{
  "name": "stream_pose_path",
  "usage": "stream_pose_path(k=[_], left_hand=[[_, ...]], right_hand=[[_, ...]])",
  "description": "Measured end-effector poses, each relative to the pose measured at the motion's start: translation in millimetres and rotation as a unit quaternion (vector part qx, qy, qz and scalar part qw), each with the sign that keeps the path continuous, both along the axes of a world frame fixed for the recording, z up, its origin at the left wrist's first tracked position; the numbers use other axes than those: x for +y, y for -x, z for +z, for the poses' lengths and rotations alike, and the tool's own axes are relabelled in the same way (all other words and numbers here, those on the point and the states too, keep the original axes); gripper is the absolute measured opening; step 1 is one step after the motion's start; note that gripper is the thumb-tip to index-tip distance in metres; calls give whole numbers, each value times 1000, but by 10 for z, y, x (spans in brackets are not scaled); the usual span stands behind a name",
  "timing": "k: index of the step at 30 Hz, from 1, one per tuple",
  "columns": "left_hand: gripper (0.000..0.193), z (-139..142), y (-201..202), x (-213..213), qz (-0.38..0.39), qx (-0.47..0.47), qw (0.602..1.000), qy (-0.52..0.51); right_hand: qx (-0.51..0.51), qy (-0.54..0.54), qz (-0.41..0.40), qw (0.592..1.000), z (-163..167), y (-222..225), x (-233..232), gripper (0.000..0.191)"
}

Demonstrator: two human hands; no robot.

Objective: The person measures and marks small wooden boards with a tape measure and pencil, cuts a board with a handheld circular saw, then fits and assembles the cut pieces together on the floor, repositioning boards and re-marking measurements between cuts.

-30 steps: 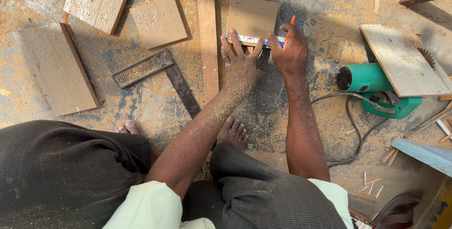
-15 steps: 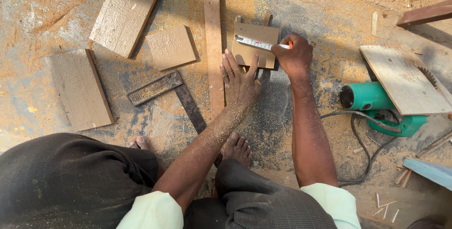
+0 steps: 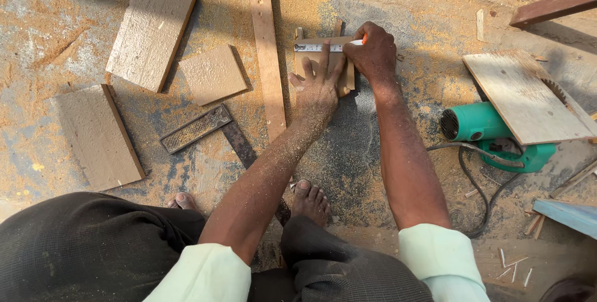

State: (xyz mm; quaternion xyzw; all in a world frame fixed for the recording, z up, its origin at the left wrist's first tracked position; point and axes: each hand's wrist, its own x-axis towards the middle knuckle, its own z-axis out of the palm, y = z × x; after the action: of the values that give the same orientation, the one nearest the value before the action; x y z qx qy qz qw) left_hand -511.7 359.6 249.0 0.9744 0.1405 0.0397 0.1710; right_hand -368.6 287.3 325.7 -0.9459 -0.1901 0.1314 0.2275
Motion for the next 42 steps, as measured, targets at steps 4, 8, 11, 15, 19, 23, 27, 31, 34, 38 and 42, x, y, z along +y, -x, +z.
stream_pose_path(k=[4,8,11,15,19,23,27,31,34,38,42], left_hand=[[90,-36,-47,-127,-42,66,996,-37],[86,64,-128,-145,-76,103,989,-67],[82,166,-237,-112,-82,169,982,-27],[81,264,-325,-81,-96,204,974,4],[83,308,-361,-64,-95,206,974,8],[89,295,-388,-49,-100,243,965,19],[88,250,-422,-41,-101,230,968,8],[88,229,-446,-47,-101,254,962,-4],[89,231,-448,-56,-99,257,961,12],[80,223,-439,-73,-89,231,969,-3],[84,220,-435,-87,-100,250,963,-6]], right_hand=[[-41,-5,25,999,-4,-4,-9,35],[-124,-105,79,984,13,19,-88,29],[-21,-246,35,968,61,39,-161,29],[58,-288,58,954,103,21,-175,21],[38,-239,82,967,91,-34,-130,19],[50,-203,77,975,40,-76,-100,21],[40,-165,64,983,-8,-94,-78,23],[42,-185,71,979,-26,-105,-66,24],[39,-180,80,980,-38,-117,-71,23],[41,-188,82,978,-78,-135,-85,23],[35,-190,72,979,-96,-134,-112,24]])
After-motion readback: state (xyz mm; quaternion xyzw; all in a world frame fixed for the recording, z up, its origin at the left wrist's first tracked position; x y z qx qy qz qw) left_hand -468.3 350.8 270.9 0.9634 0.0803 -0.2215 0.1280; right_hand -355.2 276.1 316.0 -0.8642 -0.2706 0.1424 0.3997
